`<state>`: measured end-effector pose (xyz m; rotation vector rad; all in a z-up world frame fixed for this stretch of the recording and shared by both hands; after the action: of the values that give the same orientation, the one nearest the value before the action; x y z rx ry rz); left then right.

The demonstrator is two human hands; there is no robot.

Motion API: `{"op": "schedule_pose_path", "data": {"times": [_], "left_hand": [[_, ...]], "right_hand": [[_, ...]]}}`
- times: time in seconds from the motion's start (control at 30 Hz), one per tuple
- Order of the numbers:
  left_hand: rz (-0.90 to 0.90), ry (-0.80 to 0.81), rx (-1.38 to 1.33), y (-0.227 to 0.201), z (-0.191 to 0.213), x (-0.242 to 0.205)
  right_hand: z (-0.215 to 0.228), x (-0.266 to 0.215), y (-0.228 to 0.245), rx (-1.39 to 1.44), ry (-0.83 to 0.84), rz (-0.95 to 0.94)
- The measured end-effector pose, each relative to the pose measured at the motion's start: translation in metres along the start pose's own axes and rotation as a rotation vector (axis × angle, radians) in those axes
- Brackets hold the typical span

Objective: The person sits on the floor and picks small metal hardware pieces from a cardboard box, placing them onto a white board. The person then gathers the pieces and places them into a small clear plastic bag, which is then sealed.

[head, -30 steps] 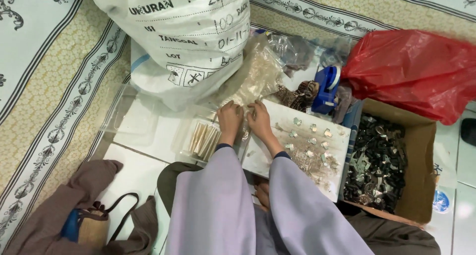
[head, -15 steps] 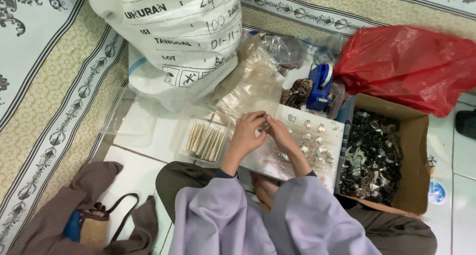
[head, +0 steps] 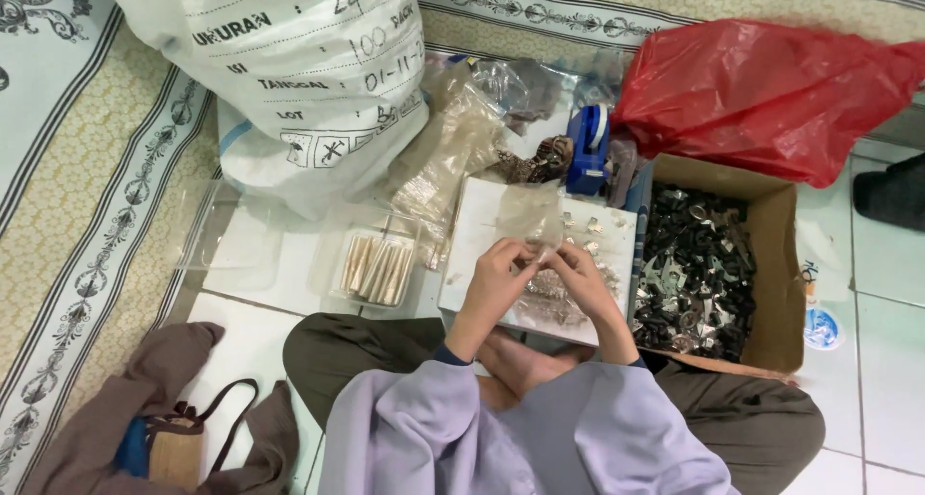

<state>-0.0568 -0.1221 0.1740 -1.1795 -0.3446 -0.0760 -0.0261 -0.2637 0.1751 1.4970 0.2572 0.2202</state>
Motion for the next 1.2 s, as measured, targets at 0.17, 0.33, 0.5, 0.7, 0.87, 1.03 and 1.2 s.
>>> {"op": "schedule_pose_path", "data": {"times": [0.17,0.33,0.5,0.7,0.87,1.03,1.2], "left_hand": [[0.048,0.079,-0.074,0.008,-0.019,-0.011],[0.144,-0.048,-0.086,0.025,0.005,-0.014],[0.027,-0.496,0.135,0.02,0.062,-0.014],[-0.182,-0.774,0.345,-0.009,0.106,-0.018],[-0.149,-0.657,0.369,-0.001,0.092,-0.016],[0.028,-0.335,0.213,0.029,0.042,-0.018],[0.293,-0.109,-0.018,0.041,-0.006,-0.022]], "right_hand": [[0.019,-0.002,-0.061,0.108,-0.02,-0.066],[0.018,-0.002,-0.113,0.283,0.043,-0.178],[0.002,-0.011,-0.089,-0.7,0.075,0.007],[-0.032,-0.021,-0.136,-1.146,0.123,0.263],[-0.034,-0.023,-0.158,-1.291,0.123,0.37],[-0.02,-0.013,-0.18,-1.218,0.147,0.29],[0.018,-0.012,-0.093,-0.343,-0.311,-0.027]]}}
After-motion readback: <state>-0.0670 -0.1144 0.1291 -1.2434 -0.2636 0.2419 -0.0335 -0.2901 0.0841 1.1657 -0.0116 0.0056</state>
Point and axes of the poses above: each hand's wrist, its own x-axis towards the middle knuckle, its own z-axis out of the back of the hand, y = z × x, the point moved 5 cm from there along x, towards the middle knuckle, and after that the axes turned 5 degrees about -y, right-handed, at the moved point
